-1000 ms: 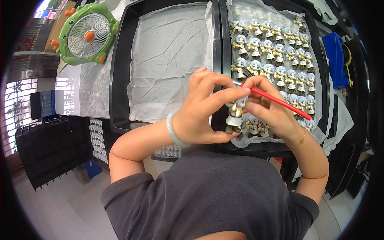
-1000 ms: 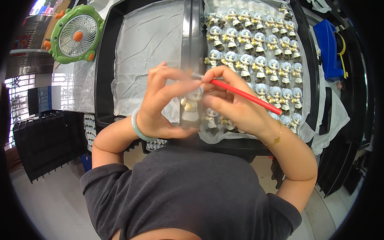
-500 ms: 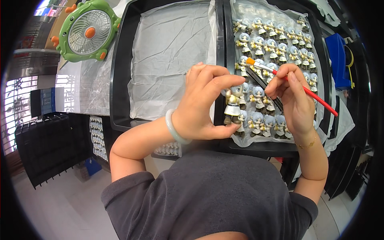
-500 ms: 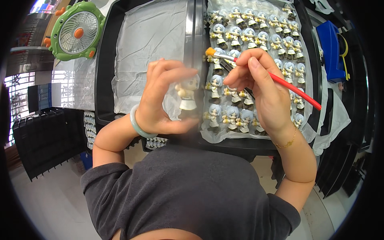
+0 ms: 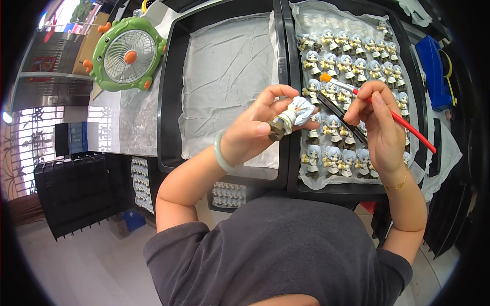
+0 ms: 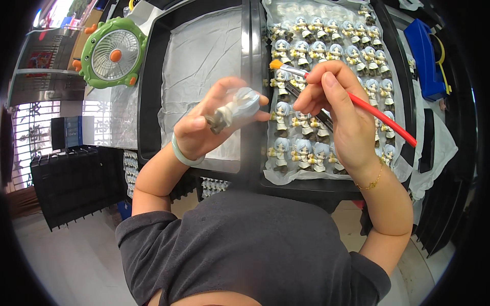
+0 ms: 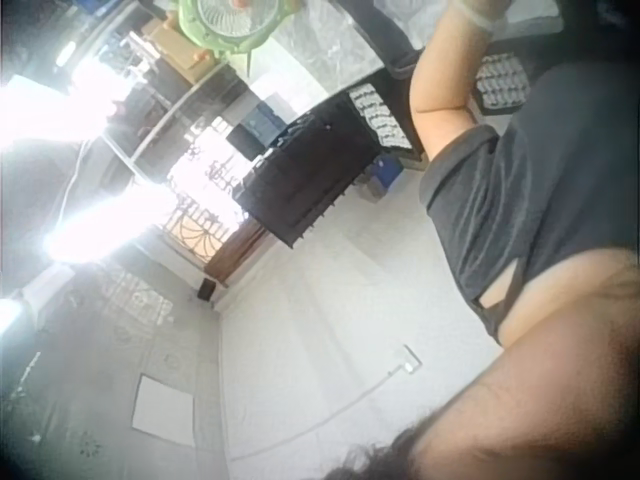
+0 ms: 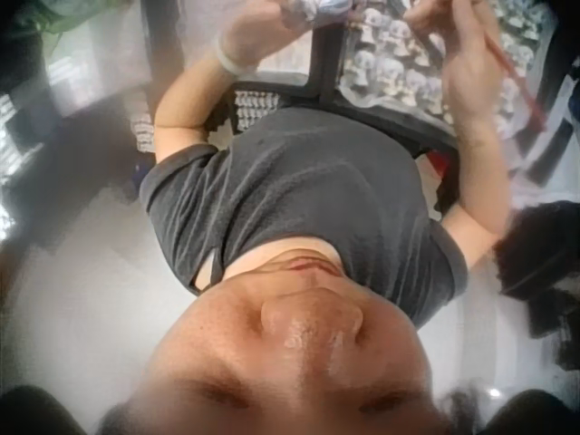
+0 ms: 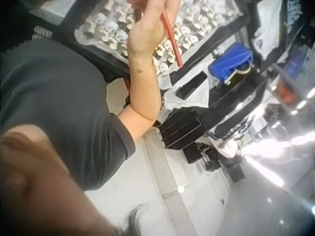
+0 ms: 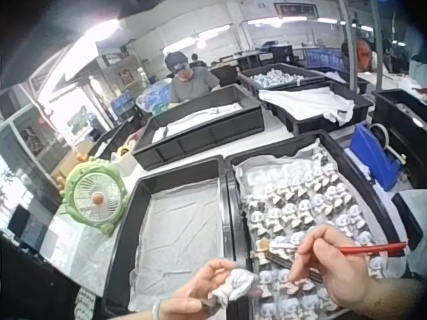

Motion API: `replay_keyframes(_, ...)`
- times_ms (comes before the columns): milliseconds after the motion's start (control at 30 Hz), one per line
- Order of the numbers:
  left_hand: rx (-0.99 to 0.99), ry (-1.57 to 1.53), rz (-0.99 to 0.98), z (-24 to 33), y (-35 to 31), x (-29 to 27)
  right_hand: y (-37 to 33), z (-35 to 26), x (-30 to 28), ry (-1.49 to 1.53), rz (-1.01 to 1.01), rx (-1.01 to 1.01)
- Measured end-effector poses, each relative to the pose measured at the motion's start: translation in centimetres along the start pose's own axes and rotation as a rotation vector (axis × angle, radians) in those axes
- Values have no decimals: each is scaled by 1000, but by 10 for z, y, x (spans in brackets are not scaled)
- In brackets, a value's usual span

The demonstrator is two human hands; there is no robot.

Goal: The person paints small figurines with a red-handled brush. They pick up each figure from a tray, apply paint to specific details, and place the finished figure into an adjacent tray. The process is repeated for multiple figures in a continuous assembly line fashion.

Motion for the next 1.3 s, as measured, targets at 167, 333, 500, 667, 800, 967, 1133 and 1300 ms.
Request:
replay_keyframes(167,10,73,106,13,0,-4,0,0,-2,-85,15,-41)
replay_keyframes(333,248,1244,448,100,35,-101,-1,5,0,-95,-53,-68)
replay_keyframes(500,150,2048,573,150,57,-229,-8,1,10,-204,-121,-107)
replay_keyframes(667,-124,2294,675,139,79,-255,-7,-2,7,-321,-131,-215)
replay_keyframes(800,-266,2428,731,138,87,-255,-8,-3,8,-344,-148,-229)
replay_keyframes(967,-151,2530,858,137,82,-260,-9,-1,9,-360,-167,-236)
replay_keyframes(1133,-216,2402,1252,137,60,-226,-9,-2,10,-395,-164,-241)
replay_keyframes(1300,-298,2037,1266,142,43,-244,-13,-5,15,-454,-179,-346)
Point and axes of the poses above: each hand's wrist, its own y-axis towards the middle knuckle, its own x-axis out of the palm, z = x × y, the point moved 2 cm from there along y, towards the middle knuckle, and after that the axes turned 3 degrees about z, right-handed, at the moved point
